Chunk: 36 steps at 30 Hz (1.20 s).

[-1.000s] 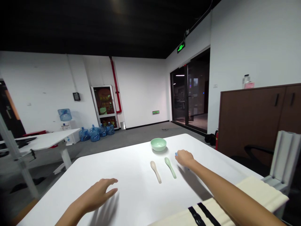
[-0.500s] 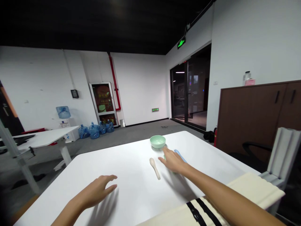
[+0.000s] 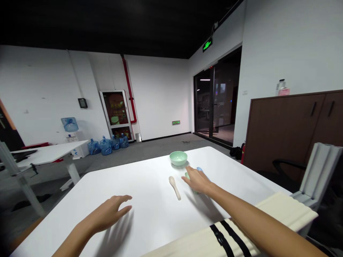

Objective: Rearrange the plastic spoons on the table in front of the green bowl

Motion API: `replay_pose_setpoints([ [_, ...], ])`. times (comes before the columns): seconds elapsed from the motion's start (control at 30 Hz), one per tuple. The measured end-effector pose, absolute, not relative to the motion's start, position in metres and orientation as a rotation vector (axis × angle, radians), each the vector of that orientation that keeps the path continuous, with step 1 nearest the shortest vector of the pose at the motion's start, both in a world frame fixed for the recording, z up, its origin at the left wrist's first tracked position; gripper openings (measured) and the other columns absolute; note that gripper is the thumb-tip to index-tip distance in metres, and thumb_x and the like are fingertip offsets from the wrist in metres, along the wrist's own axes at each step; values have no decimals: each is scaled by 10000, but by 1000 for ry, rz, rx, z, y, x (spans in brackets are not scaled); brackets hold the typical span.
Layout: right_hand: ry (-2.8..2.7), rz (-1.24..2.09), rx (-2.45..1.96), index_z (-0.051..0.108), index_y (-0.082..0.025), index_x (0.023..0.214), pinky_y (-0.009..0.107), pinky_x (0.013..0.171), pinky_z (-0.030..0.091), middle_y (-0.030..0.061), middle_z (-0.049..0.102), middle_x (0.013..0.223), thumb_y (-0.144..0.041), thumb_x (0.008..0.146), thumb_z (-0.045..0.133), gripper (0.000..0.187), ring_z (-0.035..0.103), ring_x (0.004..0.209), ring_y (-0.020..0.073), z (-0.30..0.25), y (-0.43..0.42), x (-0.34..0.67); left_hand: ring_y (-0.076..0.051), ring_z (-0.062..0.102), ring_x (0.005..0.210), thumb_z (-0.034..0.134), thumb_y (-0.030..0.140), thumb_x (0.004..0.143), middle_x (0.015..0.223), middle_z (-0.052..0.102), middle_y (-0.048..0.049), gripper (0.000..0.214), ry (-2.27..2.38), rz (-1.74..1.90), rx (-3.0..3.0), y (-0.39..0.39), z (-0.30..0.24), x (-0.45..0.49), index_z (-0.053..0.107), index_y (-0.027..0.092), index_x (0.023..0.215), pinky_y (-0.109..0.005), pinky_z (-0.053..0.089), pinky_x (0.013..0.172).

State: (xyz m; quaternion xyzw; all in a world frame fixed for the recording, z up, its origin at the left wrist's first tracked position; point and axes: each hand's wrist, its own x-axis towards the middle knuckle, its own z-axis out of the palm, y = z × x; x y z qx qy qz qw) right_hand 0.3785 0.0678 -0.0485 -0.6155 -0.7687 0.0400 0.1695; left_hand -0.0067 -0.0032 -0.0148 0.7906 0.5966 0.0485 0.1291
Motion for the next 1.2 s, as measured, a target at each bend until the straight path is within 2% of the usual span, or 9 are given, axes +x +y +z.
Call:
replay_pose_setpoints([
  [0.3, -2200, 141, -1723, 423, -166, 1306, 313, 874, 340, 141, 569, 1225, -529, 891, 383, 553, 508, 1135, 270, -51, 69, 381, -277, 496, 1198, 362, 661, 809, 1277, 582, -65, 611, 1737, 139, 2278, -4, -13, -7, 537, 287, 1259, -374, 395, 963],
  [0.97, -2237, 199, -1789, 488, -191, 1229, 293, 670, 326, 124, 634, 992, -588, 877, 339, 551, 550, 1000, 291, -57, 69, 386, -287, 487, 1210, 373, 670, 803, 1293, 567, -68, 620, 1732, 150, 2261, 0, -19, -10, 529, 291, 1268, -395, 388, 978],
  [1.2, -2254, 242, -1813, 520, -177, 1169, 282, 664, 316, 128, 638, 967, -591, 869, 360, 536, 568, 938, 274, -60, 71, 388, -290, 505, 1191, 375, 683, 791, 1278, 582, -63, 633, 1738, 147, 2264, 1, -19, -12, 539, 290, 1259, -389, 396, 963],
])
